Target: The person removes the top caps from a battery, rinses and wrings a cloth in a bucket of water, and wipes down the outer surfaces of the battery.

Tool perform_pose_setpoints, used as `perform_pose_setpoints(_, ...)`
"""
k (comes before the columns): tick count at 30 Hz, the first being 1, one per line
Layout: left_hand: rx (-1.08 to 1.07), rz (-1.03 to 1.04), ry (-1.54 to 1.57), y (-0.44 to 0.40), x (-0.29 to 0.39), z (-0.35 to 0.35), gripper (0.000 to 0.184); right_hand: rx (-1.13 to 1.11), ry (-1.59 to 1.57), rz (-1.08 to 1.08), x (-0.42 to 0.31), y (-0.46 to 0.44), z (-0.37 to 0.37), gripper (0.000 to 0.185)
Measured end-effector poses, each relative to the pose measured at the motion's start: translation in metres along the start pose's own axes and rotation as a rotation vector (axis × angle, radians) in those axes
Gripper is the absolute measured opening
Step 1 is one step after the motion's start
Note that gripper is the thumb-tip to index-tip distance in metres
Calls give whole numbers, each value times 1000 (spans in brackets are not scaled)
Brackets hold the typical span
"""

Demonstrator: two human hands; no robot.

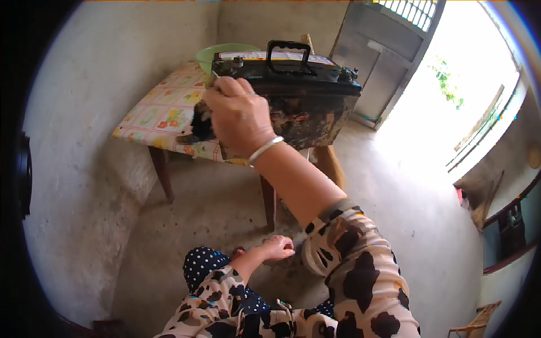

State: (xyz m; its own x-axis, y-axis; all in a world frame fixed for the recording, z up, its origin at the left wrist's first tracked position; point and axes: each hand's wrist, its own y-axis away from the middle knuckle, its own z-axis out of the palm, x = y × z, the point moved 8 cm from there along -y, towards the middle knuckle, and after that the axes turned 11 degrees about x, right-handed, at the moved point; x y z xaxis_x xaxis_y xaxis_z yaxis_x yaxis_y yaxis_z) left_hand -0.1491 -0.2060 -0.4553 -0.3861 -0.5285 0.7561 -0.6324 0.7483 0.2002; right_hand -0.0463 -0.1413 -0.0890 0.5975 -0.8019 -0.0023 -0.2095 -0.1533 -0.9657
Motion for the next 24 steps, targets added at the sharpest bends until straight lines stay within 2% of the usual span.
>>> perform_pose_setpoints(3, -34, 11, 33, -1, -4, 3, 28, 66, 41, -32, 29, 14, -21, 21)
perform_pose_setpoints(7, -24, 32, 78, 1, 3, -3, 28, 36, 195, 115, 82, 44, -51, 21)
perform_pose_setpoints(9, -19, 12, 44, 6, 9, -11, 28, -86, 356, 420, 124, 74, -68, 19)
perform_pose_setpoints(11, -3, 45, 24, 1, 5, -6, 30, -200, 382, 636, 152, 103, -86, 20)
perform_pose_setpoints(12, 5, 79, -4, -1, 6, -5, 31, -199, 384, 628, 154, 104, -94, 20)
perform_pose_setpoints(14, -8, 85, 5, -3, 5, 0, 31, -173, 94, 744, 161, 113, -98, 26)
perform_pose_setpoints(15, -21, 84, 8, -3, 5, 1, 31, -174, 94, 741, 155, 105, -97, 26)
perform_pose_setpoints(17, -5, 69, 9, 4, 12, -8, 31, -126, 23, 546, 117, 64, -91, 34)
perform_pose_setpoints(19, 7, 54, 8, 5, 13, -11, 30, -10, -110, 439, 86, 32, -77, 40)
perform_pose_setpoints(21, -17, 40, 45, 1, 9, -6, 28, -97, -75, 312, 58, 9, -57, 43)
perform_pose_setpoints(23, -16, 13, 54, 3, 8, -7, 28, -86, -37, 21, 33, -2, -36, 43)
perform_pose_setpoints(24, -15, -8, 64, 3, 6, -8, 28, -91, -37, -21, 23, -1, -26, 41)
